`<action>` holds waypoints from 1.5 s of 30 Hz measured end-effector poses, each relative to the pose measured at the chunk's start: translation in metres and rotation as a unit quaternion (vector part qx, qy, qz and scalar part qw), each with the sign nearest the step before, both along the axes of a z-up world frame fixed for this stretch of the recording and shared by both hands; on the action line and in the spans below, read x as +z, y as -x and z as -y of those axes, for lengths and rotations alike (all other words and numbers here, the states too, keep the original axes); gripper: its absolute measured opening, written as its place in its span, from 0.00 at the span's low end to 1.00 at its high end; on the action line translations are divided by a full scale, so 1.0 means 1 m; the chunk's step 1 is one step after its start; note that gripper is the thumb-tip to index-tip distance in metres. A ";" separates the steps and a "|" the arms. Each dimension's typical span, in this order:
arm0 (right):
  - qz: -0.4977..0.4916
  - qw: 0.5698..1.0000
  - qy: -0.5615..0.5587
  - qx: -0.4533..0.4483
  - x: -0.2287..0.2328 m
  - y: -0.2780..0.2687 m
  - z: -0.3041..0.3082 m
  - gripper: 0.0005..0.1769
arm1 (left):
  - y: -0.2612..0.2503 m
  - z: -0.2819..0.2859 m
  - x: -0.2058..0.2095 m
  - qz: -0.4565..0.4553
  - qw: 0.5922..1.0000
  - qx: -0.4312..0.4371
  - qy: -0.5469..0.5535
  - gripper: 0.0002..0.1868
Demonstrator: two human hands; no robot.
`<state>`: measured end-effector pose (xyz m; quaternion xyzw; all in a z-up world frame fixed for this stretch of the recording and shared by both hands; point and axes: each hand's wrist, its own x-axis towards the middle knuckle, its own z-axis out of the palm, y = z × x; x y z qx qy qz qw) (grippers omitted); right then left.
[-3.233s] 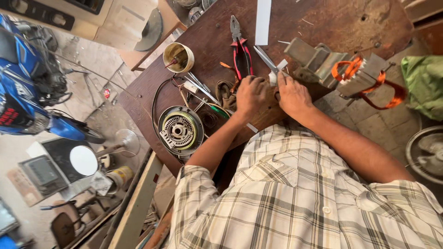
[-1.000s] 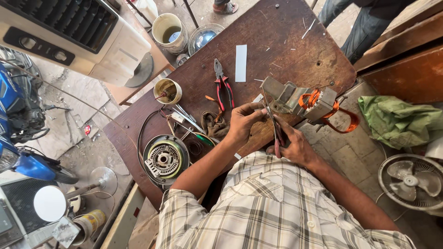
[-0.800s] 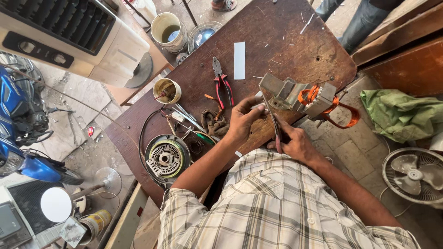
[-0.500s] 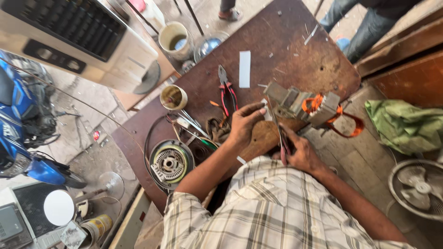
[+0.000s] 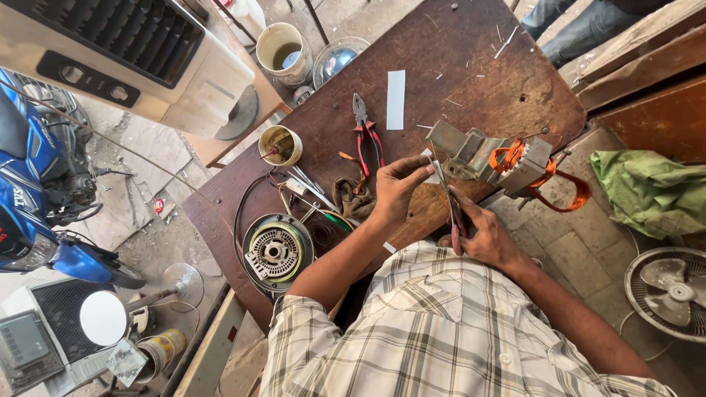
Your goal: The person winds orange copper wire around a metal component clamped in a bench vise. They use scissors to cut the wire and tuck the ends into the winding slots, repeating the process multiple times.
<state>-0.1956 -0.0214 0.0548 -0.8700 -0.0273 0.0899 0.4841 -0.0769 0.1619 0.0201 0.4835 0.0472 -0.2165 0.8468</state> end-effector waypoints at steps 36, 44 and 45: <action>0.307 0.932 0.112 -0.157 0.067 0.039 0.032 0.18 | 0.050 0.037 0.064 0.247 0.924 -0.262 -0.125 0.10; 0.341 0.918 0.121 -0.161 0.064 0.056 0.046 0.15 | 0.046 0.057 0.088 0.448 0.840 -0.241 -0.189 0.10; 0.354 0.916 0.123 -0.145 0.063 0.055 0.056 0.14 | 0.043 0.063 0.089 0.499 0.816 -0.230 -0.181 0.10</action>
